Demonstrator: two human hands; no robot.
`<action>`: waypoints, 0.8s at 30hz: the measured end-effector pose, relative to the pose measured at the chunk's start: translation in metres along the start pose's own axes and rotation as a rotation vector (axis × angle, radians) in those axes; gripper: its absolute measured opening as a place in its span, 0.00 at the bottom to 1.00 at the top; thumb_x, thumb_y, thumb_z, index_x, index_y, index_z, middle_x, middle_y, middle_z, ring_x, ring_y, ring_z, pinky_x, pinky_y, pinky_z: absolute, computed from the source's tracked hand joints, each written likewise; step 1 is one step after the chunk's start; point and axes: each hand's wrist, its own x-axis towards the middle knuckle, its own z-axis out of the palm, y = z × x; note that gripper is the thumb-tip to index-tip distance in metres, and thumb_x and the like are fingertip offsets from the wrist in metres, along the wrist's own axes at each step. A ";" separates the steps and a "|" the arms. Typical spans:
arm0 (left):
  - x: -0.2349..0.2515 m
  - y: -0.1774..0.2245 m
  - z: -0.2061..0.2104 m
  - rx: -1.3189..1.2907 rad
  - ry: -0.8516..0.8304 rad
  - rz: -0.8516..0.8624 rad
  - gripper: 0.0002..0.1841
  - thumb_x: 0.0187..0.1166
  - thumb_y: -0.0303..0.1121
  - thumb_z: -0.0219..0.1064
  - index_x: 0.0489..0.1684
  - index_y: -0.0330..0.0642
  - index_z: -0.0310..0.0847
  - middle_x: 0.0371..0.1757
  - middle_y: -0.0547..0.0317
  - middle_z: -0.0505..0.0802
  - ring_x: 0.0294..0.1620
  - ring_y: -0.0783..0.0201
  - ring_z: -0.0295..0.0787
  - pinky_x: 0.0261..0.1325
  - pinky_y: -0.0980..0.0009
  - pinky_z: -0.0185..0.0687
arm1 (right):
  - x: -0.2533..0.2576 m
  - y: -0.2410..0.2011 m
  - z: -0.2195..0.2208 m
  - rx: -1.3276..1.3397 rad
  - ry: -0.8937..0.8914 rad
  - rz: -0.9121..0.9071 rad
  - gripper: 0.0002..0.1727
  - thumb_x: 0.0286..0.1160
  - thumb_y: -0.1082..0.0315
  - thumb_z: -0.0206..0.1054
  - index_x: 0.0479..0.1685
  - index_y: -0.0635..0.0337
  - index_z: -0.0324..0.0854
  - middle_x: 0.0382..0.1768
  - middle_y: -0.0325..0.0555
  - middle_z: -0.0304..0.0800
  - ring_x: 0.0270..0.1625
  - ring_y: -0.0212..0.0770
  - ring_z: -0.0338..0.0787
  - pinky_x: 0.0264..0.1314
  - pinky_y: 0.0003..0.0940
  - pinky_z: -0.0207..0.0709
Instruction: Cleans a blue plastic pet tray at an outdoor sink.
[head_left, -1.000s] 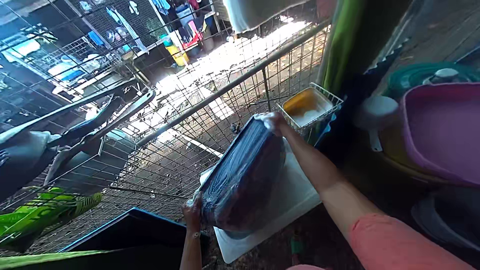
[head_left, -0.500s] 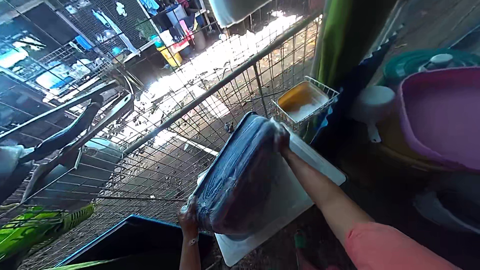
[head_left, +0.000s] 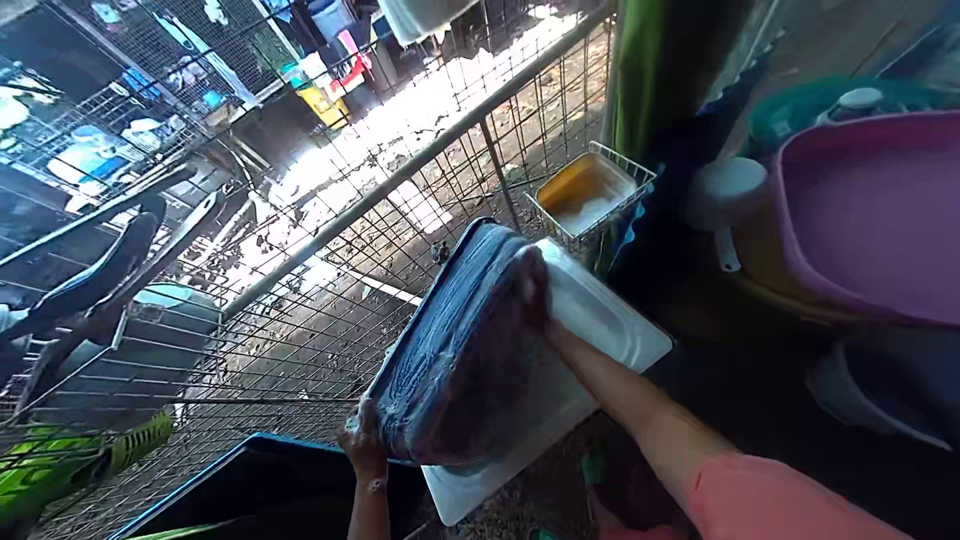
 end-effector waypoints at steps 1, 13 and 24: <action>-0.007 -0.001 -0.001 -0.022 -0.006 0.005 0.18 0.86 0.40 0.53 0.49 0.30 0.78 0.36 0.68 0.89 0.39 0.81 0.88 0.50 0.76 0.87 | 0.016 0.014 -0.017 -0.057 -0.059 0.096 0.33 0.75 0.72 0.65 0.81 0.78 0.67 0.82 0.76 0.67 0.87 0.69 0.65 0.92 0.58 0.56; -0.140 0.004 0.008 -0.379 -0.260 -1.050 0.19 0.85 0.40 0.39 0.40 0.43 0.77 0.31 0.52 0.93 0.33 0.56 0.93 0.35 0.57 0.90 | 0.221 -0.037 -0.133 -0.507 -0.094 0.055 0.34 0.83 0.48 0.63 0.79 0.65 0.75 0.85 0.70 0.66 0.90 0.72 0.57 0.87 0.75 0.48; -0.136 0.015 0.007 0.036 -0.277 -0.781 0.47 0.65 0.14 0.59 0.90 0.48 0.44 0.58 0.42 0.85 0.42 0.57 0.90 0.36 0.60 0.88 | 0.143 -0.138 0.006 -0.421 -0.872 -0.086 0.35 0.85 0.39 0.58 0.64 0.66 0.83 0.56 0.66 0.90 0.64 0.66 0.88 0.66 0.70 0.76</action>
